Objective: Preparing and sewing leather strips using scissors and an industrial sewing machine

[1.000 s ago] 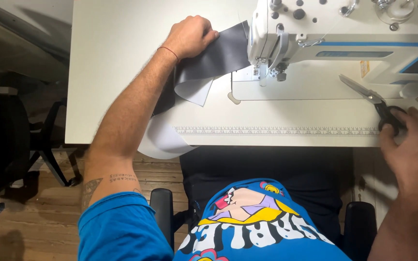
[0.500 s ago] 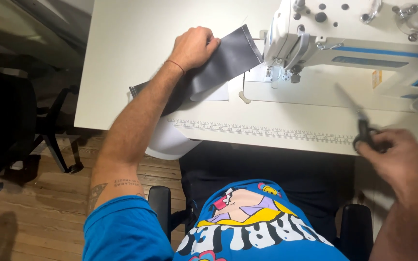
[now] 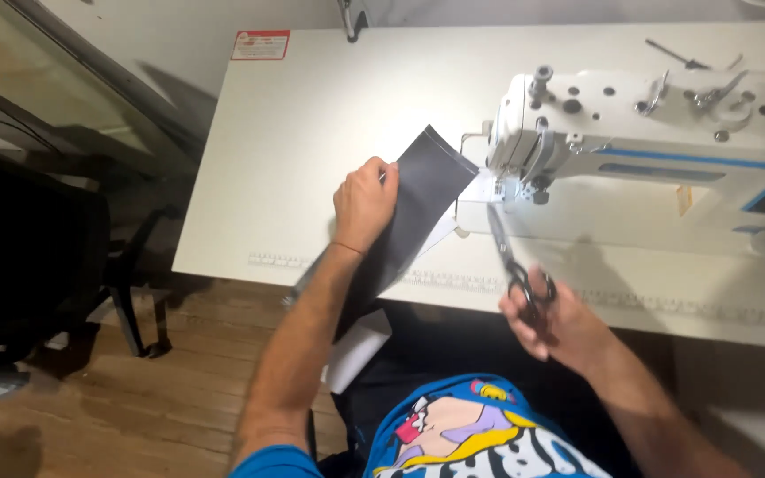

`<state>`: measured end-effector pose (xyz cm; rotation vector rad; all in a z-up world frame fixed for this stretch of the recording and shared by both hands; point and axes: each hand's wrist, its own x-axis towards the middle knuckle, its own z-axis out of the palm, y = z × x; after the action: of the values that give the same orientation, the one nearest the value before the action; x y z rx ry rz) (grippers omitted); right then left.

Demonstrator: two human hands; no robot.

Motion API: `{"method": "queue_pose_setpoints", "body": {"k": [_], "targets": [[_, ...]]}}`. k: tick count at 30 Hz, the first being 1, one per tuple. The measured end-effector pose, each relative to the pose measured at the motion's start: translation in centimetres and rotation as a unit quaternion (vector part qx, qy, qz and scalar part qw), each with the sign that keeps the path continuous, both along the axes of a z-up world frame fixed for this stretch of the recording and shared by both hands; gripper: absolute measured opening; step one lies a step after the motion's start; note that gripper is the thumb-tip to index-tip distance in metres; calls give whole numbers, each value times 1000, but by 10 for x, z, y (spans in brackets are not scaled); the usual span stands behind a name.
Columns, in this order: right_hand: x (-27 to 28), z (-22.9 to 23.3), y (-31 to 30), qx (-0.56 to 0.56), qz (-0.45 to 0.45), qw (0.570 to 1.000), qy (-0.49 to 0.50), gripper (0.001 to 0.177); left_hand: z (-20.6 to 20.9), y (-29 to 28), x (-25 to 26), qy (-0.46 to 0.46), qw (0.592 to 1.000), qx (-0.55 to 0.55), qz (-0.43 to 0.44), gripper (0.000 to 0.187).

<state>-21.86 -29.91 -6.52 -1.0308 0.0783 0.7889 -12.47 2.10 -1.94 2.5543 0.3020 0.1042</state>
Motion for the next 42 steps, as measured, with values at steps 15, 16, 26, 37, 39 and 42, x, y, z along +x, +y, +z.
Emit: {"method": "queue_pose_setpoints", "body": {"k": [15,16,26,37,39,42], "targets": [[30,7,36,70,0,996,57,67,0,-32,-67,-79,989,-87,88,35],[33,7,36,74,-1,996,54,67,-1,-32,-65,-90,988,-83,90,35],[34,-3,38,81,-12,995,61,63,-6,-37,-71,-114,986,-78,89,32],[16,3,-1,-22,34,999,-20,64,-6,-24,-67,-165,977,-118,70,30],[15,5,-10,6,66,997,-38,71,-5,-26,-73,-202,974,-74,65,26],[12,19,-5,20,97,988,-120,52,-4,-34,-96,-278,959,12,52,17]]}}
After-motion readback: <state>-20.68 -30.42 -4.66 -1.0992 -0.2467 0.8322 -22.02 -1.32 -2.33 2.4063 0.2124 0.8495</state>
